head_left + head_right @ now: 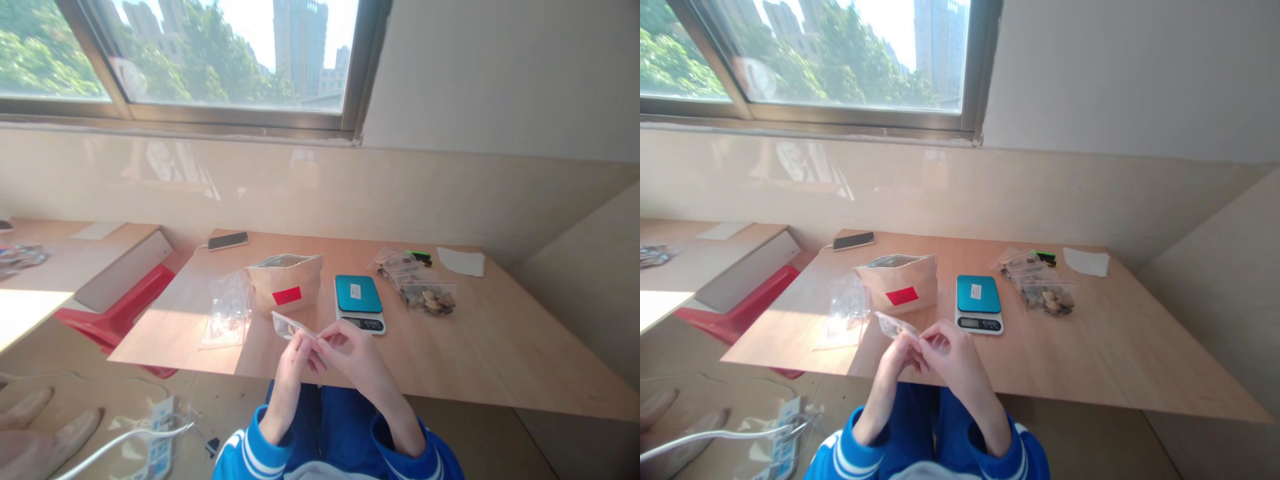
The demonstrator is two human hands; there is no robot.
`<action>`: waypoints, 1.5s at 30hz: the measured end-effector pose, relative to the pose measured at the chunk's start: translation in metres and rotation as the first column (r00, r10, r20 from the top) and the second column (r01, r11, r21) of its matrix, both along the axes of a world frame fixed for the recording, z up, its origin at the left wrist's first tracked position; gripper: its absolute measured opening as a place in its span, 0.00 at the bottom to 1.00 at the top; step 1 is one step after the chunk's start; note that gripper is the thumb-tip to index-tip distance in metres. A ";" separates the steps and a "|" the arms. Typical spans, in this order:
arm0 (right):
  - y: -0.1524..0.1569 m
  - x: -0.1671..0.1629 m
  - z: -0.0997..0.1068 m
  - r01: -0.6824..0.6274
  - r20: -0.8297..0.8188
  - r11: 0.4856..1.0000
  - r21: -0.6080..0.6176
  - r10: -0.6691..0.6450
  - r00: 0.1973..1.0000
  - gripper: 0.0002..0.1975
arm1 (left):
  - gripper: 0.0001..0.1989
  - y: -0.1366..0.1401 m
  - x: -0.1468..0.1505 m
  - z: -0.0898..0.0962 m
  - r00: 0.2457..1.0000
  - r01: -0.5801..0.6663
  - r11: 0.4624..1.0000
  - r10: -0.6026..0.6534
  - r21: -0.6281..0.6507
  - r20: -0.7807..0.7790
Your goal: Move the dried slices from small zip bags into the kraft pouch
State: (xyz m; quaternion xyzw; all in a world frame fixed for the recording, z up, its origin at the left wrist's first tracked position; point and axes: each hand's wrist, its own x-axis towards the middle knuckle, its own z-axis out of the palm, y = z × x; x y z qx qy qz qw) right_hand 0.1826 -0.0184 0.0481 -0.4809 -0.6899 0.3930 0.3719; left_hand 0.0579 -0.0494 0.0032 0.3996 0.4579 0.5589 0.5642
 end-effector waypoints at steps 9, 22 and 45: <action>-0.003 -0.010 -0.009 0.002 -0.088 0.996 -0.088 -0.009 0.996 0.12 | 0.18 0.002 -0.009 -0.010 0.981 -0.087 0.996 0.086 0.004 -0.173; 0.011 0.013 -0.022 0.511 -0.247 0.860 -0.015 -0.498 0.831 0.13 | 0.22 -0.010 -0.015 -0.008 0.945 -0.009 1.000 0.017 0.025 -0.328; -0.011 0.001 -0.004 0.168 -0.189 0.961 0.221 -0.127 0.974 0.11 | 0.24 -0.008 -0.007 -0.040 0.923 -0.153 0.987 0.159 -0.046 0.350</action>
